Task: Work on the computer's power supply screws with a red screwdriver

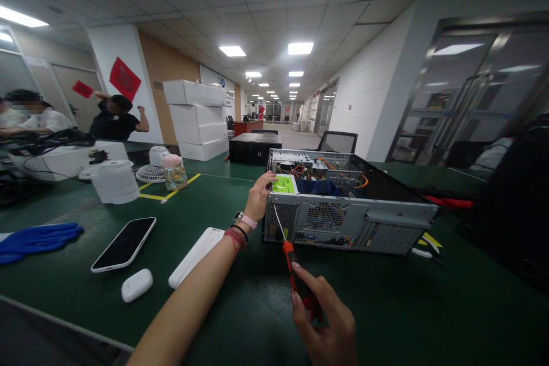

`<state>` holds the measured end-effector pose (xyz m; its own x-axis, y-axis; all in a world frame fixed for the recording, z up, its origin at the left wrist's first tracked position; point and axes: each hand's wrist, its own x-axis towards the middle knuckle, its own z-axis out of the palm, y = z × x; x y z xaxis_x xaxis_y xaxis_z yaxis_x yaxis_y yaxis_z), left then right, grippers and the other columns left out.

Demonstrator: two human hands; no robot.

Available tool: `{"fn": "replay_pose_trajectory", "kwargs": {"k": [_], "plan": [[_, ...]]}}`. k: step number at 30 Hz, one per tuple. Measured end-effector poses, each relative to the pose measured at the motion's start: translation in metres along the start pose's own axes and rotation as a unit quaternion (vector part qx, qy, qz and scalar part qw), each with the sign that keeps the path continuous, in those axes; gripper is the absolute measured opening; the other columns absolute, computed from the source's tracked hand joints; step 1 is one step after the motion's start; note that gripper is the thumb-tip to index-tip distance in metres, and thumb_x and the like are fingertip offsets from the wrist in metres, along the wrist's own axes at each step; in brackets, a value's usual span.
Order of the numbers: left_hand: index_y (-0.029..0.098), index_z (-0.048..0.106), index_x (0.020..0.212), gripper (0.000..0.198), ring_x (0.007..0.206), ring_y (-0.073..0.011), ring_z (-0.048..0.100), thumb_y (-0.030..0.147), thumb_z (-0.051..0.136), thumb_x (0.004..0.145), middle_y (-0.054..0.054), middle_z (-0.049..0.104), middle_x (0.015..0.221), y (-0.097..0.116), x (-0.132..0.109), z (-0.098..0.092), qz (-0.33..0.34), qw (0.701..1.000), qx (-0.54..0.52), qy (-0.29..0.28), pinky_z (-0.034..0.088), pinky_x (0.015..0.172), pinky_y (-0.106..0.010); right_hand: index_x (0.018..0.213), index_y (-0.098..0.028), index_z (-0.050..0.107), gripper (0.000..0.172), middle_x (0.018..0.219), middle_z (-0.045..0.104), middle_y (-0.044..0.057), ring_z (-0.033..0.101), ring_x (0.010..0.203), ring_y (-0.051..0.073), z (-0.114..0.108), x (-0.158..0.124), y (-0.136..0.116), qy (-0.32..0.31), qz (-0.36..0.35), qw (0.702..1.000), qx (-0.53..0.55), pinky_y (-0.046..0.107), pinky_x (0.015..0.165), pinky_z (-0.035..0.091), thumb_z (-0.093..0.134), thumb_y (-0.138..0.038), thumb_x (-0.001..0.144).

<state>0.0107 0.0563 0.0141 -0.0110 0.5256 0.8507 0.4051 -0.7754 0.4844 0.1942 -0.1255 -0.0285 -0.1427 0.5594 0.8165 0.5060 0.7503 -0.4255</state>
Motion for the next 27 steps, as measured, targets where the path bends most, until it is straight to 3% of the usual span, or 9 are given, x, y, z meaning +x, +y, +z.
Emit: {"fn": "replay_pose_trajectory", "kwargs": {"k": [5,12,21,27], "plan": [[0.016,0.062,0.099,0.048,0.121,-0.0231,0.049,0.047,0.026,0.089,-0.012,0.061,0.118,-0.0016,0.0000,0.0003,0.000,1.000,-0.008,0.001,0.035,0.105,-0.041,0.112,-0.019,0.057,0.031,0.072,0.063,-0.001,0.052,0.047,0.007,-0.0005,-0.0022,-0.0005,-0.010,0.034,0.999,0.007,0.017,0.047,0.045,0.054,-0.025,0.082],[0.016,0.062,0.098,0.050,0.122,-0.0233,0.049,0.048,0.024,0.089,-0.011,0.061,0.118,-0.0008,-0.0002,-0.0004,0.004,1.000,-0.002,0.000,0.035,0.105,-0.041,0.112,-0.020,0.055,0.028,0.061,0.060,-0.005,0.054,0.045,0.006,0.0006,-0.0029,-0.0004,-0.010,0.080,0.996,0.047,0.015,0.046,0.043,0.050,-0.025,0.085],[0.016,0.062,0.097,0.052,0.120,-0.0230,0.050,0.050,0.023,0.089,-0.012,0.061,0.117,0.0000,0.0000,-0.0002,0.005,1.000,0.002,0.002,0.036,0.105,-0.041,0.114,-0.022,0.056,0.028,0.060,0.060,-0.005,0.056,0.047,0.007,-0.0018,-0.0053,0.0016,-0.034,0.052,0.995,0.080,0.015,0.049,0.044,0.042,-0.021,0.090],[0.015,0.062,0.097,0.049,0.121,-0.0227,0.049,0.046,0.024,0.089,-0.012,0.061,0.117,-0.0007,-0.0002,0.0002,0.005,1.000,-0.004,0.002,0.035,0.105,-0.040,0.116,-0.021,0.054,0.031,0.077,0.068,0.000,0.059,0.053,0.009,-0.0009,-0.0049,-0.0005,-0.042,0.036,0.997,0.054,0.018,0.053,0.047,0.051,-0.025,0.085]]}}
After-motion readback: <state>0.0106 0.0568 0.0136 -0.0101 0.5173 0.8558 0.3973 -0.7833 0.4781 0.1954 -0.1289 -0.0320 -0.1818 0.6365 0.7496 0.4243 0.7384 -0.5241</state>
